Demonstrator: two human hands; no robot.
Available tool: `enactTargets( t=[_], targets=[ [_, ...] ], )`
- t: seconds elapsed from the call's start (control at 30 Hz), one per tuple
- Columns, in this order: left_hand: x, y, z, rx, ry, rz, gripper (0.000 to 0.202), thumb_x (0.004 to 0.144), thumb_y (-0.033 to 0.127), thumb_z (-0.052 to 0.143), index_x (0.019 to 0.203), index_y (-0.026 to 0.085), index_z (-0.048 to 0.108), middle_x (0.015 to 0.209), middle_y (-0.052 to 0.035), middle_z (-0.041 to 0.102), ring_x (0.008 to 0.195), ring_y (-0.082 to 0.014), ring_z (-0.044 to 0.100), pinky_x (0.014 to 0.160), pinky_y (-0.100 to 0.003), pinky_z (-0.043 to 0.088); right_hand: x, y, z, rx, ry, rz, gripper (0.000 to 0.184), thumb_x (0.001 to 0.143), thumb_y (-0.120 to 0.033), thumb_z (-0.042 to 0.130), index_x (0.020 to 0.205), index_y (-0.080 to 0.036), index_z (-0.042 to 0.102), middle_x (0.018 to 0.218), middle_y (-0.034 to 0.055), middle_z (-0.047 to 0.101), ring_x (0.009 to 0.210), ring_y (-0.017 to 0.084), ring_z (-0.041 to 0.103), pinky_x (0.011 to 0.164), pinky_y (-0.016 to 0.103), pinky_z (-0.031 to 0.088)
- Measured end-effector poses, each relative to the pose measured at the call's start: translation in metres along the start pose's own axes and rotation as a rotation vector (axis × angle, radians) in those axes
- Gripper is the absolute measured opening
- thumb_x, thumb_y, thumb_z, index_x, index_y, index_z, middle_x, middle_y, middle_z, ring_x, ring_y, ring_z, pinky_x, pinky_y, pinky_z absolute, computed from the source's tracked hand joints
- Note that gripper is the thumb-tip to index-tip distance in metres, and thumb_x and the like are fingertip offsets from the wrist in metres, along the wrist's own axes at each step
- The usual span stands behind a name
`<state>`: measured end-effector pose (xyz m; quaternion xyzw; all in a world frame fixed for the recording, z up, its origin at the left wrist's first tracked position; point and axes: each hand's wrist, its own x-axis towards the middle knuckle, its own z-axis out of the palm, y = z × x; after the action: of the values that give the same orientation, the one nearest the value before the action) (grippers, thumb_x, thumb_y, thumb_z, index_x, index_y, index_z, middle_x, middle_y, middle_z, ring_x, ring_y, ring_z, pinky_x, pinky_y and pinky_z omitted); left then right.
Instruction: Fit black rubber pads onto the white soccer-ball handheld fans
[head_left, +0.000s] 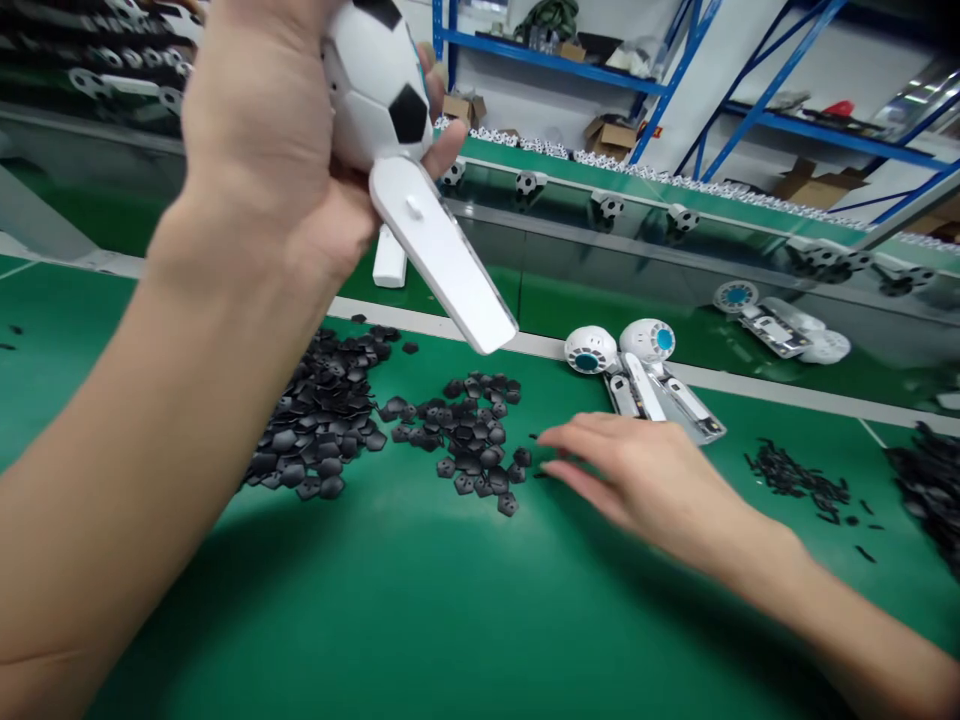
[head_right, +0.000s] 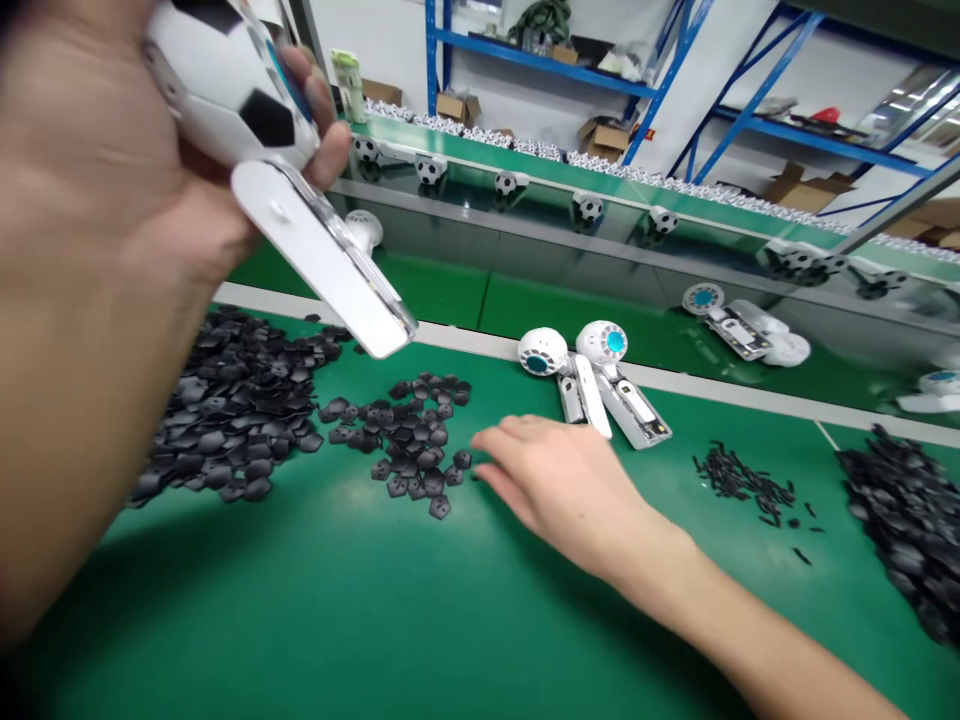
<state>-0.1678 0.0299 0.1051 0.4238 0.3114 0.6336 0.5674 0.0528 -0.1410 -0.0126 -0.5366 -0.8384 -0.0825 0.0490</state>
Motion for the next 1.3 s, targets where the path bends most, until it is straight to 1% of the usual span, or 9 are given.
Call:
enactTargets(
  t=[0.1,0.27,0.47,0.57,0.7,0.77,0.93,1.1,1.3],
  targets=[
    [0.007,-0.011,-0.004,0.092,-0.187,0.203,0.022,0.105,0.011,0.054,0.084,0.018,0.052,0.086,-0.0022,0.053,0.083,-0.0147,0.065,0.086,-0.038,0.068,0.015,-0.003,0.007,0.065,-0.061,-0.165,0.012,0.104,-0.023,0.070,0.114,-0.020,0.077,0.111,0.0087,0.083,0.094,0.026,0.077,0.066,0.036,0.052],
    [0.051,-0.037,-0.021,0.099,-0.065,0.087,0.015,0.099,0.017,0.068,0.094,0.020,0.054,0.084,-0.0014,0.056,0.085,-0.0158,0.063,0.086,-0.045,0.068,0.020,0.004,0.013,0.049,-0.078,-0.270,0.010,0.105,-0.016,0.069,0.111,-0.017,0.077,0.107,0.0092,0.081,0.091,0.024,0.074,0.071,0.035,0.050],
    [0.106,-0.095,-0.043,0.163,-0.064,-0.012,0.047,0.071,0.024,0.097,0.089,0.022,0.054,0.077,0.0017,0.061,0.076,-0.0144,0.056,0.069,-0.038,0.061,0.023,0.003,0.018,-0.063,-0.028,-0.446,0.019,0.104,-0.004,0.058,0.098,-0.013,0.073,0.097,0.0110,0.077,0.082,0.022,0.070,0.067,0.036,0.043],
    [0.096,-0.112,-0.042,0.223,-0.095,0.164,0.045,0.066,0.035,0.097,0.080,0.021,0.057,0.069,0.0023,0.062,0.066,-0.0126,0.055,0.058,-0.031,0.053,0.031,-0.006,0.021,-0.101,-0.008,-0.421,0.020,0.102,-0.004,0.060,0.088,-0.015,0.070,0.084,0.0072,0.072,0.073,0.022,0.067,0.063,0.037,0.040],
    [0.063,-0.109,-0.036,0.338,-0.174,0.348,0.022,0.079,0.037,0.077,0.074,0.018,0.068,0.076,-0.0029,0.070,0.072,-0.0153,0.065,0.060,-0.027,0.053,0.050,-0.012,0.018,-0.056,-0.049,-0.349,0.022,0.094,0.002,0.064,0.083,-0.016,0.069,0.075,0.0050,0.069,0.066,0.021,0.065,0.059,0.036,0.036],
    [0.051,-0.102,-0.036,0.402,-0.256,0.295,0.024,0.078,0.040,0.077,0.078,0.017,0.072,0.078,-0.0048,0.073,0.070,-0.0176,0.068,0.058,-0.028,0.054,0.064,-0.007,0.010,0.111,-0.009,-0.276,0.020,0.098,-0.002,0.066,0.085,-0.016,0.072,0.077,0.0049,0.073,0.066,0.019,0.067,0.059,0.034,0.037],
    [0.042,-0.099,-0.041,0.476,-0.425,0.076,0.045,0.082,0.062,0.075,0.080,0.017,0.069,0.063,-0.0045,0.068,0.050,-0.0189,0.063,0.045,-0.029,0.046,0.095,0.017,-0.021,0.896,0.446,0.109,0.013,0.100,-0.027,0.076,0.091,-0.018,0.082,0.081,0.0032,0.081,0.069,0.016,0.072,0.065,0.028,0.051],
    [0.025,-0.107,-0.042,0.456,-0.426,0.568,0.046,0.098,0.053,0.058,0.074,0.017,0.072,0.068,-0.0065,0.069,0.057,-0.0166,0.059,0.052,-0.030,0.043,0.103,0.022,-0.030,1.564,0.449,0.352,0.035,0.069,-0.040,0.102,0.079,-0.017,0.077,0.073,0.0040,0.080,0.059,0.015,0.071,0.058,0.026,0.056],
    [-0.003,-0.095,-0.032,0.422,-0.573,0.931,0.039,0.103,0.047,0.054,0.089,0.018,0.076,0.067,-0.0031,0.069,0.051,-0.0135,0.056,0.045,-0.027,0.037,0.099,0.014,-0.031,1.737,0.311,0.318,0.039,0.065,-0.041,0.104,0.073,-0.017,0.074,0.066,-0.0009,0.074,0.060,0.011,0.066,0.057,0.021,0.053]
  ],
)
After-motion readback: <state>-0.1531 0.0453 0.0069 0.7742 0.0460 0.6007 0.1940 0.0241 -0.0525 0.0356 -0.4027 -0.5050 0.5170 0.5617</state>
